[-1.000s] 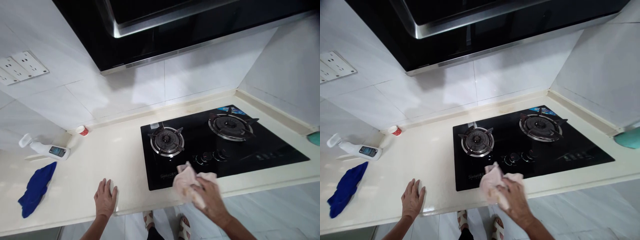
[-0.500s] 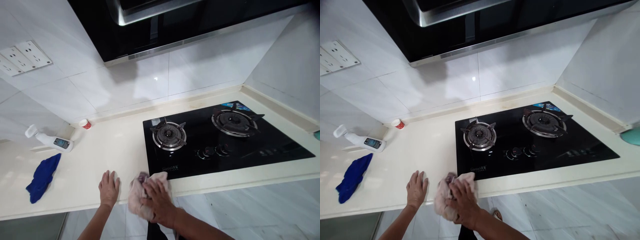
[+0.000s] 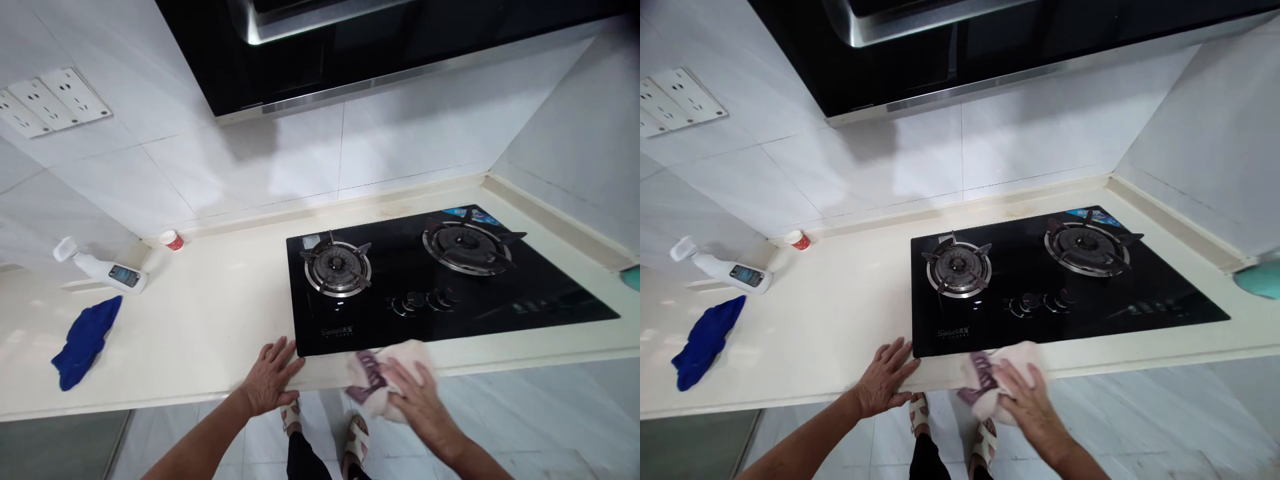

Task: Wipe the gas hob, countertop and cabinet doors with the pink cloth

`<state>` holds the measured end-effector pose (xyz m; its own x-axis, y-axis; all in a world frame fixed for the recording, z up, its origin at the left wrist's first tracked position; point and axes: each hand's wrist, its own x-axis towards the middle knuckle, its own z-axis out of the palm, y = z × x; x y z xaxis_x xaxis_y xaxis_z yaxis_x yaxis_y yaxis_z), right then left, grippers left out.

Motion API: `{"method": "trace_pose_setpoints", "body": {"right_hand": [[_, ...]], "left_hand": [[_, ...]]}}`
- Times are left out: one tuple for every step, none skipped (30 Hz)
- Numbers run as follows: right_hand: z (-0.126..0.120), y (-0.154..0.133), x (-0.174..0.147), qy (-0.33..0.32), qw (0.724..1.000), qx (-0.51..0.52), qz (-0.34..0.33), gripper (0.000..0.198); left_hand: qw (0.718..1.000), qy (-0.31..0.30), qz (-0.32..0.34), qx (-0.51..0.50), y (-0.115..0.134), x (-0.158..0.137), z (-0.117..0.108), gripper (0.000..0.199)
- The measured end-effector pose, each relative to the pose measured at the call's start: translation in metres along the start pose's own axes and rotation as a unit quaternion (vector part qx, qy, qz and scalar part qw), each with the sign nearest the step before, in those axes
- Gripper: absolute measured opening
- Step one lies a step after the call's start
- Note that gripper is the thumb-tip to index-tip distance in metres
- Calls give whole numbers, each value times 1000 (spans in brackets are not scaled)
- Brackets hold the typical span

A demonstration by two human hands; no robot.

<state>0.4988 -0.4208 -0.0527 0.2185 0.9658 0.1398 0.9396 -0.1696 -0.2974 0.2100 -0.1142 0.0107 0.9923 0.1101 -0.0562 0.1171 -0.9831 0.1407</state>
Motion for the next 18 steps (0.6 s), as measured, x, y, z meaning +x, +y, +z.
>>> {"method": "trace_pose_setpoints", "body": {"right_hand": [[-8, 21, -15, 15, 999, -20, 22, 33], [-15, 40, -28, 42, 997, -38, 43, 30], [-22, 58, -38, 77, 994, -51, 63, 26], [-27, 73, -45, 110, 989, -55, 85, 23], [-32, 86, -50, 135, 984, -52, 108, 20], [-34, 96, -54, 154, 979, -46, 128, 18], [-36, 104, -56, 167, 975, -38, 144, 19], [-36, 110, -58, 172, 973, -31, 153, 21], [-35, 112, -58, 178, 972, -26, 155, 22], [-33, 111, -58, 186, 971, -21, 151, 22], [-31, 106, -57, 193, 970, -12, 144, 23], [-28, 98, -55, 199, 971, -1, 135, 24], [-25, 87, -51, 201, 971, 13, 127, 27], [-21, 74, -46, 201, 971, 28, 124, 31], [-18, 59, -41, 206, 969, 42, 128, 36], [-15, 45, -35, 209, 967, 54, 138, 41], [-11, 33, -29, 220, 961, 64, 153, 44], [-9, 24, -24, 233, 955, 73, 166, 46]], "left_hand": [[1000, 1, 0, 7, -1, 0, 3, 75], [1000, 4, 1, 15, 0, -1, 5, 75], [1000, 7, 4, 24, 0, -2, 6, 76], [999, 10, 7, 34, 1, -2, 7, 78], [999, 12, 9, 46, 3, -2, 8, 79], [998, 14, 9, 58, 4, -2, 7, 80], [997, 15, 9, 69, 4, -2, 7, 82], [997, 14, 8, 79, 5, -2, 6, 83], [996, 13, 6, 87, 5, -1, 6, 84], [996, 14, 5, 92, 5, -1, 5, 83], [995, 14, 3, 95, 5, 0, 4, 83], [995, 15, 3, 97, 5, 0, 4, 82], [995, 17, 2, 98, 4, 0, 3, 81], [995, 19, 1, 100, 4, 0, 3, 81], [995, 22, 2, 102, 3, 0, 3, 82], [994, 26, 4, 104, 3, 0, 3, 83], [994, 31, 6, 107, 2, 0, 3, 84], [993, 39, 8, 110, 2, 0, 3, 85]]}}
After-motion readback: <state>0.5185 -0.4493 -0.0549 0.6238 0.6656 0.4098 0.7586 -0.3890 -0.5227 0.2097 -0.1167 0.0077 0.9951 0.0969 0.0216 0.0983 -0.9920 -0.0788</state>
